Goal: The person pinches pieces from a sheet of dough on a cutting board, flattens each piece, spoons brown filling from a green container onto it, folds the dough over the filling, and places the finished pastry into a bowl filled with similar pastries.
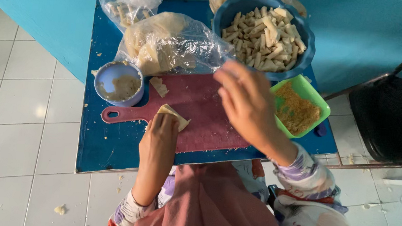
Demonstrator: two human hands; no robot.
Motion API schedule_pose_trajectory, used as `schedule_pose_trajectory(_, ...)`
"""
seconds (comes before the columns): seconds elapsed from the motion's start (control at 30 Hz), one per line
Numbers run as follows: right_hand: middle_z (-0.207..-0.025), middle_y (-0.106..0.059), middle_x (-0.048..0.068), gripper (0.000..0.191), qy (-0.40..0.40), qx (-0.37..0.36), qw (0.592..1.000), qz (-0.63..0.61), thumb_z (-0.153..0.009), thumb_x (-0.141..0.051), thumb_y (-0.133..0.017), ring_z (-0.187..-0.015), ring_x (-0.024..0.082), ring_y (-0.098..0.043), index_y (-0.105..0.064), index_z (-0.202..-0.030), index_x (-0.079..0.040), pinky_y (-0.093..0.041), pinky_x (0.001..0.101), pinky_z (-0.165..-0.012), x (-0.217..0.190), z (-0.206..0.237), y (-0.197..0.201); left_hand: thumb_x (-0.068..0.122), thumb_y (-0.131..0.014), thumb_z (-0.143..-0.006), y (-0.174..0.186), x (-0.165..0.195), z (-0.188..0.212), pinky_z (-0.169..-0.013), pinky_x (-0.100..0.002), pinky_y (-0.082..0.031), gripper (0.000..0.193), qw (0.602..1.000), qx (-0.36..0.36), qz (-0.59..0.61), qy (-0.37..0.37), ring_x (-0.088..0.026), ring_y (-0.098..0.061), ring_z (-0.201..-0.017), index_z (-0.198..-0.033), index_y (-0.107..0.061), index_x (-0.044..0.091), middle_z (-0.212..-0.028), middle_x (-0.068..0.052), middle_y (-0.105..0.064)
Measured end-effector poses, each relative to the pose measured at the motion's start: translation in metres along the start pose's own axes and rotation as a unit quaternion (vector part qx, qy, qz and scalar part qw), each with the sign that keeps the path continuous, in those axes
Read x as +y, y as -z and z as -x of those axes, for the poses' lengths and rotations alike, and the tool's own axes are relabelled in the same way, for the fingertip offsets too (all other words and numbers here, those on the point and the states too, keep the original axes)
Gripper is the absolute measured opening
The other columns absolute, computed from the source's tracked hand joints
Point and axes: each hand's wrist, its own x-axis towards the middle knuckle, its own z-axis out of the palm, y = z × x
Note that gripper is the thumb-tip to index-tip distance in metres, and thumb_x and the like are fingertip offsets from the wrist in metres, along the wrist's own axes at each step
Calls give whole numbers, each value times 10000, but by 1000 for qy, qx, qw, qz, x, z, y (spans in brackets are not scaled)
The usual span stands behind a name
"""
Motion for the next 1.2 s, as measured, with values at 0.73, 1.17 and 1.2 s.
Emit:
schedule_pose_trajectory(0.73,-1133,-589,173,303,-98,-79,988,92,-873,-110,-645,-984,361,-565,-573,-1150,-10,-485,457,-844,27,61,-56,92,-640,-1013,17,14,-31,-574,-372,-552,103,986,153,30,63,-261,-712,-741,-1102,-624,42,-979,-131,-698)
schedule_pose_trajectory(1.17,-1081,-617,144,199,-195,-116,954,-194,-973,-18,-591,-1029,339,-662,-509,-1154,-27,-529,408,-820,53,61,-40,104,-683,-880,-81,42,5,-877,-384,-536,227,985,34,-32,-165,-263,-616,-1020,-1101,-646,70,-1068,-73,-625)
schedule_pose_trajectory(1.2,-1069,-617,136,193,-197,-134,950,-202,-974,-20,-587,-988,331,-668,-515,-1153,-35,-525,403,-807,53,59,-36,103,-681,-865,-77,41,6,-909,-389,-533,247,984,57,-21,-166,-266,-615,-1056,-1109,-653,79,-1113,-70,-633)
